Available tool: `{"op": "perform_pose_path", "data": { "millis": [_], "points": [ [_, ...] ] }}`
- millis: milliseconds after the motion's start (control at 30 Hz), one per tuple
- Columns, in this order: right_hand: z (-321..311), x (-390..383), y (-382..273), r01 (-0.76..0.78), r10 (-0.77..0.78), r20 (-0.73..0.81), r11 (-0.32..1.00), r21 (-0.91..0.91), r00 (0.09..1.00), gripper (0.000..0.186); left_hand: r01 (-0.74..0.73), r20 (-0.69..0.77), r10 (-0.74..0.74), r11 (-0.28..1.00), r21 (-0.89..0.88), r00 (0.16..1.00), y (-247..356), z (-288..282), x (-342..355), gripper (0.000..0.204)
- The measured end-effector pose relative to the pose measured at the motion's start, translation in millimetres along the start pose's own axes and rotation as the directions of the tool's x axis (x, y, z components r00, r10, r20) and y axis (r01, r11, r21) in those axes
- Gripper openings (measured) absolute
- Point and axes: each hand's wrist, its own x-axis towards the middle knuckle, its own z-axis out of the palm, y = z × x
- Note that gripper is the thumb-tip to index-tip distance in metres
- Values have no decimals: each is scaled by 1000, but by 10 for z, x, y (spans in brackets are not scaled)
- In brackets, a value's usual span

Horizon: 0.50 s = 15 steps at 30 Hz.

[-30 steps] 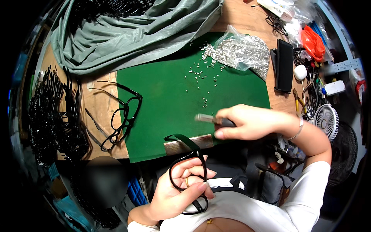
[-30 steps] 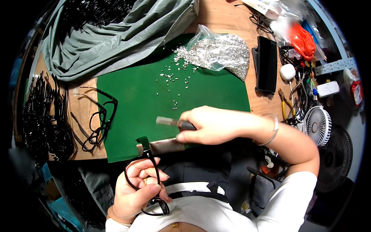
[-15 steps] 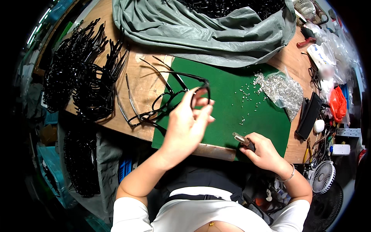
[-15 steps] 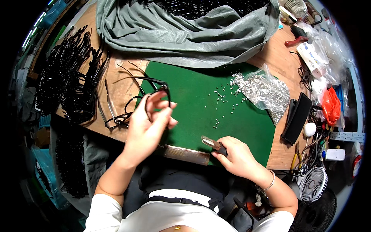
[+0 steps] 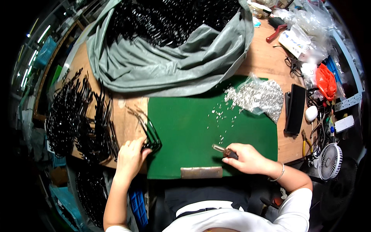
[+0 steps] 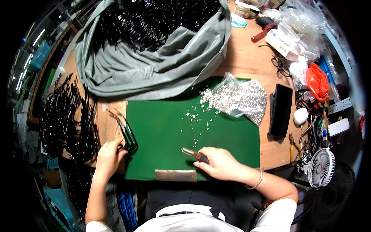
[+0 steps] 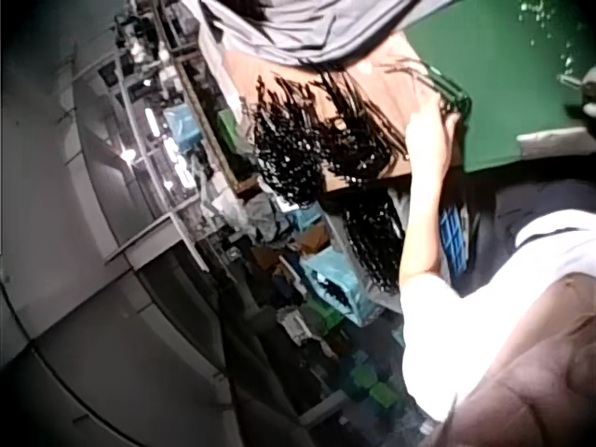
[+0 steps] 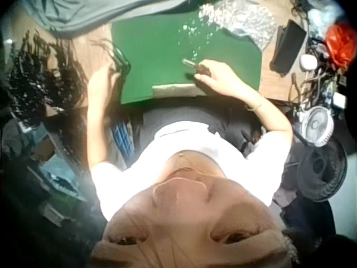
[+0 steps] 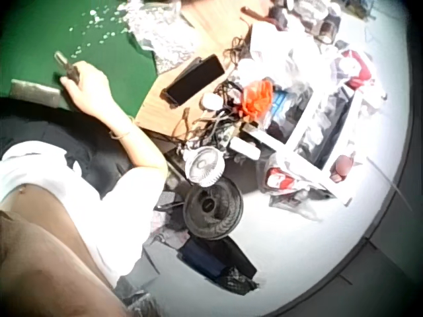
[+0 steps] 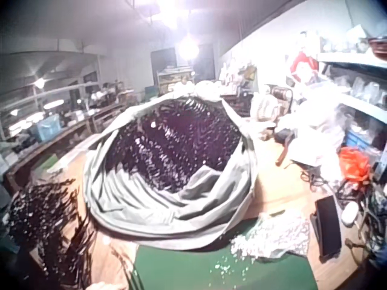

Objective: The person uses pliers to adjust the arms of multiple black eyeglass frames on a green work mat. They repeatedly pick up frames, bend the temples with pliers, and place them back down, working through a batch of frames.

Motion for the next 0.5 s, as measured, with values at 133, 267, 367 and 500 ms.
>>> {"op": "perform_pose_path", "data": {
  "millis": [133,267,367,500],
  "points": [
    [-26,-8,84,-16,16,-1,1000,14,1000,29,-170,80,189,964,-203,979,305,-406,482,73],
    [-108,0,135,-15,13,26,996,87,1000,29,-424,-157,408,902,-84,899,539,-304,1792,63],
    [-160,74,201,-8,-10,83,978,210,996,30,-355,-436,371,927,121,820,522,-18,2828,58],
    [-150,56,467,-209,70,227,708,674,971,24,-336,-91,347,935,112,934,1201,663,3183,46]
  ]
}}
